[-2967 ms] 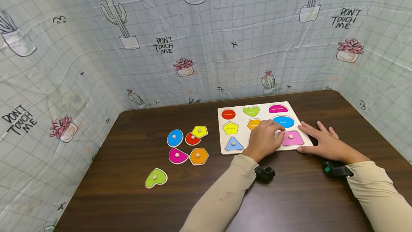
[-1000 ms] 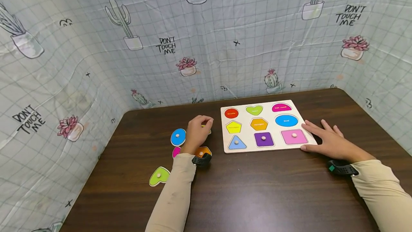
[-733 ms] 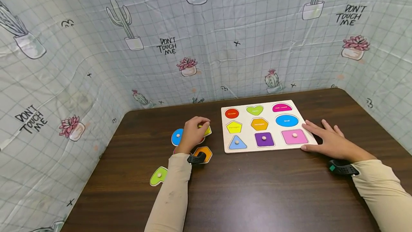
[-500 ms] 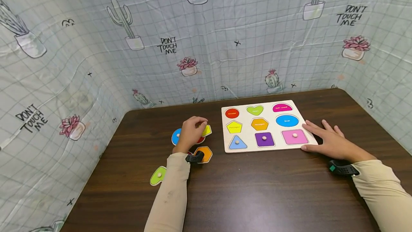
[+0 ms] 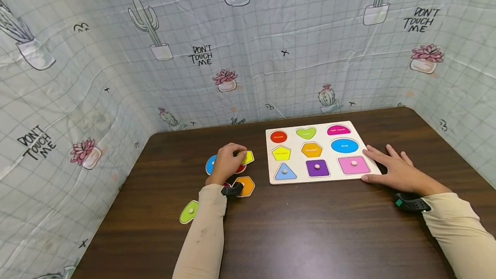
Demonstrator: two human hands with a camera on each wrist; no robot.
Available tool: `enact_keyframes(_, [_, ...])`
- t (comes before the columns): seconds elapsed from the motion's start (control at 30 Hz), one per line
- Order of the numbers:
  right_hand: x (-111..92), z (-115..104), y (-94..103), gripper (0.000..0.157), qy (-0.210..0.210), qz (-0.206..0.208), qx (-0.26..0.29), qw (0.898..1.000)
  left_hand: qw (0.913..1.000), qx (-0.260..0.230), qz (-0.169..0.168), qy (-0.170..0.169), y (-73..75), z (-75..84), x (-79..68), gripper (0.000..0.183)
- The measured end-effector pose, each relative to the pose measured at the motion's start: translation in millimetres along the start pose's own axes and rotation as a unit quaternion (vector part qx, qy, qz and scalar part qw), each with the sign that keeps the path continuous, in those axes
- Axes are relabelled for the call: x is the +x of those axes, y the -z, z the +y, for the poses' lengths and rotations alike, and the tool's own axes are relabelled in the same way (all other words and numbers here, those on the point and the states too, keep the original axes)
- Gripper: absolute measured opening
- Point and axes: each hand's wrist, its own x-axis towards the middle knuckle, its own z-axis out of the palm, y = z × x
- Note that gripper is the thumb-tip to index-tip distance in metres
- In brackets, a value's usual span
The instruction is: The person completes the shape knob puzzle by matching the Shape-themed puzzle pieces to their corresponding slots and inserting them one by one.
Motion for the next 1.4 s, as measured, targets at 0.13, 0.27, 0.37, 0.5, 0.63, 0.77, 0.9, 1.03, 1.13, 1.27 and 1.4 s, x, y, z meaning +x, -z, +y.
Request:
enact_keyframes(0.13, [3.1, -0.5, -0.8, 0.094, -0.002, -0.002, -0.003, 1.0, 1.0, -0.001, -0.005, 0.003, 2.0, -2.5, -3.2, 0.018])
enact_keyframes(0.27, [4.0, -1.2, -1.6, 0.094, 0.0, -0.002, -0.003, 1.0, 0.9999, 0.006, -0.01, 0.004, 3.4, -4.3, -4.9, 0.017])
enact_keyframes(0.37, [1.9, -1.6, -3.0, 0.094, -0.001, -0.003, -0.002, 1.0, 0.9997, 0.014, -0.018, 0.004, 3.4, -5.4, -4.7, 0.017])
enact_keyframes(0.5, [0.0, -1.2, -3.5, 0.094, -0.001, -0.002, -0.001, 1.0, 0.9995, 0.02, -0.026, 0.003, 2.5, -6.3, -3.5, 0.017])
enact_keyframes(0.63, [-0.2, 1.5, -1.0, 0.093, -0.002, 0.001, -0.004, 1.0, 0.9992, 0.024, -0.031, 0.004, 0.4, -4.3, -0.4, 0.019])
enact_keyframes(0.77, [-3.2, 2.8, -1.4, 0.093, -0.005, -0.001, -0.005, 1.0, 0.9988, 0.027, -0.04, 0.007, -2.1, -3.8, -0.4, 0.02])
enact_keyframes(0.9, [-3.6, 0.4, -3.1, 0.093, -0.005, -0.002, -0.002, 1.0, 0.9987, 0.032, -0.04, 0.004, 0.4, -4.9, -0.8, 0.021])
enact_keyframes(1.03, [-0.4, -1.3, -0.6, 0.094, -0.004, 0.0, 0.002, 1.0, 0.9986, 0.035, -0.04, 0.002, 4.0, -3.1, 0.4, 0.023])
enact_keyframes(1.13, [2.2, -0.8, 1.3, 0.094, -0.002, 0.001, 0.0, 1.0, 0.9985, 0.035, -0.04, 0.005, 5.0, -2.9, 0.3, 0.024])
enact_keyframes(1.27, [2.8, 0.9, 0.5, 0.094, 0.0, -0.001, -0.003, 1.0, 0.9985, 0.038, -0.04, 0.005, 4.5, -4.5, -0.6, 0.024])
enact_keyframes(1.4, [1.1, 1.9, -1.0, 0.093, 0.0, -0.001, -0.002, 1.0, 0.9984, 0.039, -0.04, 0.0, 2.9, -5.7, -1.0, 0.023])
